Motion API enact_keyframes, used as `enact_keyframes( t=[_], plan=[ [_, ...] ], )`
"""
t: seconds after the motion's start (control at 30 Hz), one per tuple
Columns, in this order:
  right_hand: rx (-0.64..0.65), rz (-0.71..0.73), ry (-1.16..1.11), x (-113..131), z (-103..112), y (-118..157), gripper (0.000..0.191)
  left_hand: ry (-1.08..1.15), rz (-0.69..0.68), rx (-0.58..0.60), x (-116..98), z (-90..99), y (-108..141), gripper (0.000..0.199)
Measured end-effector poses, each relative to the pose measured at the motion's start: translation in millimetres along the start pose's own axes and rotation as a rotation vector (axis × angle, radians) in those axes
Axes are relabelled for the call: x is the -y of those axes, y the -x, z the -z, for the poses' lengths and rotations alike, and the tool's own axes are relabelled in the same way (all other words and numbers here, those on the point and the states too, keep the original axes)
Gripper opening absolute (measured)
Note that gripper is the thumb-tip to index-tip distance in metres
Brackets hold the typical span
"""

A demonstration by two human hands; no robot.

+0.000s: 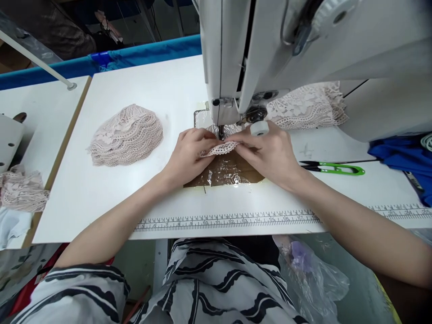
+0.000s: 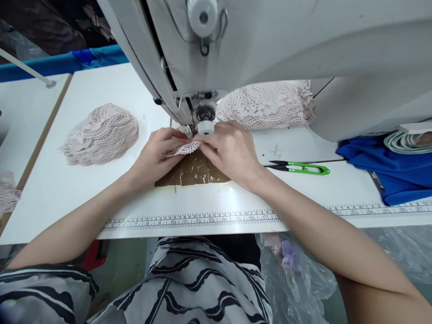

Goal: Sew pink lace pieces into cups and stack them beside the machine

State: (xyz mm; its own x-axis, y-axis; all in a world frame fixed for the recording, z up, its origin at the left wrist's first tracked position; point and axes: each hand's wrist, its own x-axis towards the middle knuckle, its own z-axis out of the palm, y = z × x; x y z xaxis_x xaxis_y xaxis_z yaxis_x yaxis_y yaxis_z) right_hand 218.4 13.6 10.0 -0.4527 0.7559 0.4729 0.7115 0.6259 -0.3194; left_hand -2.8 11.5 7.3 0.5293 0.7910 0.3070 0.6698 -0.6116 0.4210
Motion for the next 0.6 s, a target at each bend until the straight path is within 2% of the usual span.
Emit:
enact_keyframes(
  t=[0.2, 0.4, 0.6],
  plan=[
    [-0.017, -0.02, 0.034, -0.9, -6.2, -3.1, 0.034, -0.034, 0.044, -0.022, 10.2, -7.2, -10.0, 0.031],
    [-0.039, -0.027, 0.068, -1.8, -6.0, -4.0, 0.036, 0.05, 0.058, -0.044, 4.7, -6.7, -11.1, 0.017],
    [-0.05, -0.026, 0.009, -2.8, -5.5, -3.9, 0.027, 0.222, 0.115, -0.018, 0.2, 0.1, -10.1, 0.032]
  ],
)
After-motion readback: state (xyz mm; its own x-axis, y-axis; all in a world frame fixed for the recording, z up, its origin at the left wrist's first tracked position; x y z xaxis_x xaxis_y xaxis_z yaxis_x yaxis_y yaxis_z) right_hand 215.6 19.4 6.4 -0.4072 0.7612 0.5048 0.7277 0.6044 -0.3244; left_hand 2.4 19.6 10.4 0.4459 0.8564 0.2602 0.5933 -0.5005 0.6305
